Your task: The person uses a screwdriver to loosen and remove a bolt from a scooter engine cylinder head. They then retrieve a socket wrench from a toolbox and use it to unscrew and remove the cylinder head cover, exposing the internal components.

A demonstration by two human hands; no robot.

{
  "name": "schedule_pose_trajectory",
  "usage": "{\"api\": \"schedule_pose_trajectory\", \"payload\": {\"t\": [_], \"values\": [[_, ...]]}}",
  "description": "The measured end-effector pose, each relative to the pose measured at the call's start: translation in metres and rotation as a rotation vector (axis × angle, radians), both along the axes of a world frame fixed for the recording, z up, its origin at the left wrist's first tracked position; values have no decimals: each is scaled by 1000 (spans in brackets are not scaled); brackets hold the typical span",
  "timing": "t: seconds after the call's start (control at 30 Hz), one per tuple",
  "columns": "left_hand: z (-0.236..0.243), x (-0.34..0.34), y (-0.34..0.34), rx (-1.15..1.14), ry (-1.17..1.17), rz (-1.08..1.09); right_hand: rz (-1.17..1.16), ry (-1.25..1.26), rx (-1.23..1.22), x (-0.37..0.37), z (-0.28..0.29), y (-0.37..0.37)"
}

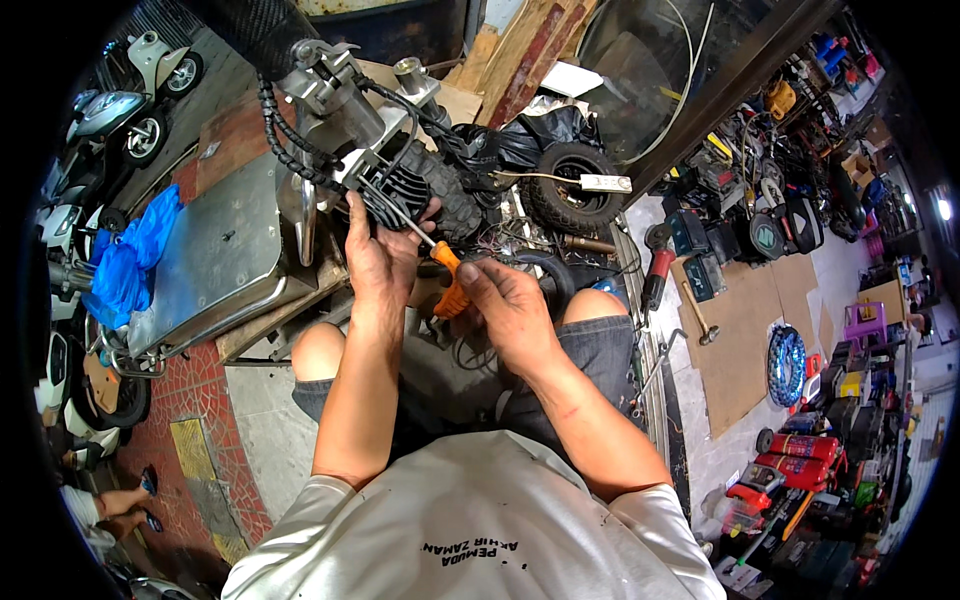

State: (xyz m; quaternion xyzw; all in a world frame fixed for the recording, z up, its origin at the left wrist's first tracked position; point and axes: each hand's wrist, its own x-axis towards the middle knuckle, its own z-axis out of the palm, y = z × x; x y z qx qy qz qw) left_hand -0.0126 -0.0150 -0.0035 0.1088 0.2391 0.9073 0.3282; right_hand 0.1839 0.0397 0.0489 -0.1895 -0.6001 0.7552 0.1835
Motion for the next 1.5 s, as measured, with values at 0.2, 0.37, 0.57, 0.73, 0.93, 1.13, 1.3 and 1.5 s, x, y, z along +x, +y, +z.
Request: {"api": "schedule_pose_trajectory", "payload": {"t": [0.2,0.37,0.57,0.73,0.93,1.13,1.3,1.5], "values": [[3,1,3,-54,-29,34,92,180,-469,-6,16,-7],[4,3,4,-55,-30,33,-99,25,224,-5,10,-11],[4,2,0,-2,-19,-7,-202,-20,1339,0,40,-8],[3,2,2,6,-17,9,-170,68,1408,-6,50,6],[2,1,4,-36,-37,22,-145,108,-335,-30,29,4],[2,-1,-3,-14,19,1,-273,-94,139,-6,3,18],[-1,0,0,3,-3,12,-464,32,1406,5,29,18],[5,2,2,-41,-10,22,-265,34,1140,-4,25,15]]}}
